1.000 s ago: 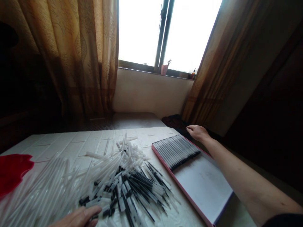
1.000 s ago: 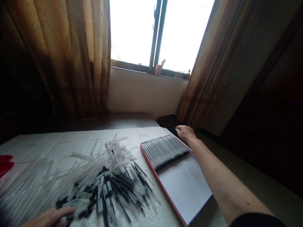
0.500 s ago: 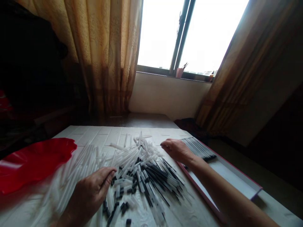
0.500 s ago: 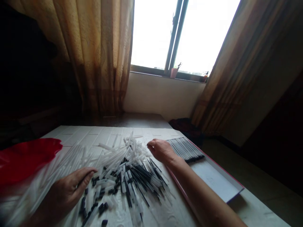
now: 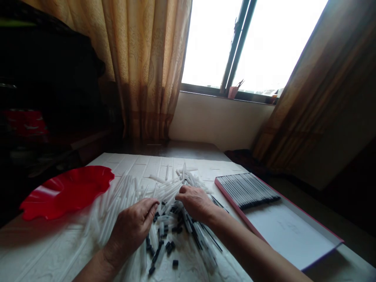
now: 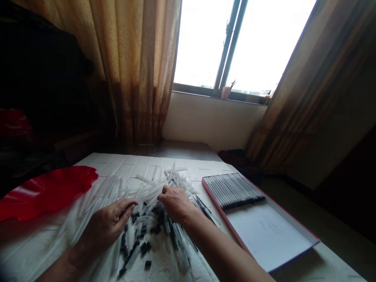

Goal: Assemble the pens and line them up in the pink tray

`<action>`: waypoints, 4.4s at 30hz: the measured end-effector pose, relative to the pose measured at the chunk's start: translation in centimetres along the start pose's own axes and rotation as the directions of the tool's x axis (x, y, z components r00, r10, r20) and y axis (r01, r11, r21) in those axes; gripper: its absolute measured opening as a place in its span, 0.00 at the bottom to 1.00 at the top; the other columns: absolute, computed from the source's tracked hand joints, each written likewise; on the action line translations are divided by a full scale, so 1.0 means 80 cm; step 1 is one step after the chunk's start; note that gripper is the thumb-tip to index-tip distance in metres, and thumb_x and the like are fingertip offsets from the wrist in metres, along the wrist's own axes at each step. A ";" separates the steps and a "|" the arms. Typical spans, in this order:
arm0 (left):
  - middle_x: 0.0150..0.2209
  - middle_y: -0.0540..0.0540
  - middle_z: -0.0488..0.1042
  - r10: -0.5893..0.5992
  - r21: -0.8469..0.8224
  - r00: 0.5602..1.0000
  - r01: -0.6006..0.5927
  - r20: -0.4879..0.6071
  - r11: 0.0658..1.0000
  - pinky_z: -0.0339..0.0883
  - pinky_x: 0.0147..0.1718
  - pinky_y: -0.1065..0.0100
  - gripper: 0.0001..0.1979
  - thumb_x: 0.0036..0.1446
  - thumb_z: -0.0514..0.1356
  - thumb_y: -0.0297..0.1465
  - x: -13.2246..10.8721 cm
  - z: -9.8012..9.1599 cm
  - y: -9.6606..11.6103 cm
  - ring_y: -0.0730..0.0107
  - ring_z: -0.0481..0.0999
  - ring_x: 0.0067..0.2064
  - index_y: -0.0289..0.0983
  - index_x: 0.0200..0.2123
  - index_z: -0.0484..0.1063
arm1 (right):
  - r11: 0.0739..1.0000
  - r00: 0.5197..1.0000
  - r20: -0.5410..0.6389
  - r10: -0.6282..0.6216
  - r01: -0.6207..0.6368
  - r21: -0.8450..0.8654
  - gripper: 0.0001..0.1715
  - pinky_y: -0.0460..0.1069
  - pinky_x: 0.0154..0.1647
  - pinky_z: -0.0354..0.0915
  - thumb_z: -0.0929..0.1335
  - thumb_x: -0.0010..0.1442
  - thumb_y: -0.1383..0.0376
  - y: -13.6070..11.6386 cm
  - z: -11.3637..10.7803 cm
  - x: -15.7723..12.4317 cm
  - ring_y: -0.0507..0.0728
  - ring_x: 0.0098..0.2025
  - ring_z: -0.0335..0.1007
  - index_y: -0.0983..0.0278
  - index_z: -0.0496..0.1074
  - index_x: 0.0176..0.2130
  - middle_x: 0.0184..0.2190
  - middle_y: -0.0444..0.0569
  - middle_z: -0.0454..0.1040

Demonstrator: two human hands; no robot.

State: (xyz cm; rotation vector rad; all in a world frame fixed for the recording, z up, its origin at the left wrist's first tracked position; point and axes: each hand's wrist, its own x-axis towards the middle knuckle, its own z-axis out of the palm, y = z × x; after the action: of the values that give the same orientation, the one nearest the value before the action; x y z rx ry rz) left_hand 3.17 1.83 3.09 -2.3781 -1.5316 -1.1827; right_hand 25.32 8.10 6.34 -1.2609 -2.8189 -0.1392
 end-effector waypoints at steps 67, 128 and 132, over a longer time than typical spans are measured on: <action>0.35 0.53 0.85 0.335 0.045 0.942 -0.336 0.025 0.941 0.77 0.34 0.79 0.18 0.74 0.42 0.40 -0.013 0.009 0.047 0.72 0.86 0.34 0.43 0.45 0.70 | 0.880 0.851 -0.286 0.441 -0.348 0.323 0.08 0.50 0.33 0.66 0.63 0.64 0.69 0.018 0.036 -0.137 0.60 0.33 0.76 0.63 0.72 0.37 0.32 0.50 0.77; 0.37 0.49 0.81 0.272 -0.183 0.954 -0.247 0.126 0.952 0.75 0.35 0.73 0.10 0.72 0.47 0.33 -0.023 0.007 0.058 0.68 0.84 0.36 0.42 0.47 0.67 | 0.936 0.853 -0.511 0.108 0.087 0.342 0.08 0.45 0.21 0.61 0.64 0.59 0.67 -0.075 0.103 -0.108 0.54 0.22 0.73 0.59 0.73 0.35 0.24 0.44 0.76; 0.37 0.49 0.81 0.274 -0.194 0.953 -0.247 0.128 0.949 0.75 0.36 0.73 0.09 0.71 0.49 0.31 -0.023 0.006 0.059 0.68 0.84 0.36 0.42 0.48 0.68 | 0.829 0.940 -0.335 0.063 0.138 0.541 0.17 0.44 0.33 0.69 0.62 0.64 0.70 -0.050 0.069 -0.121 0.55 0.33 0.79 0.60 0.75 0.49 0.35 0.50 0.81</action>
State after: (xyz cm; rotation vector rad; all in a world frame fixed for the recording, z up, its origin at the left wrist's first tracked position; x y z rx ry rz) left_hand 6.89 -1.69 3.10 -2.7408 -1.1370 -1.1408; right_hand 28.70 -1.17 -0.22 -0.9310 -2.3230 0.4052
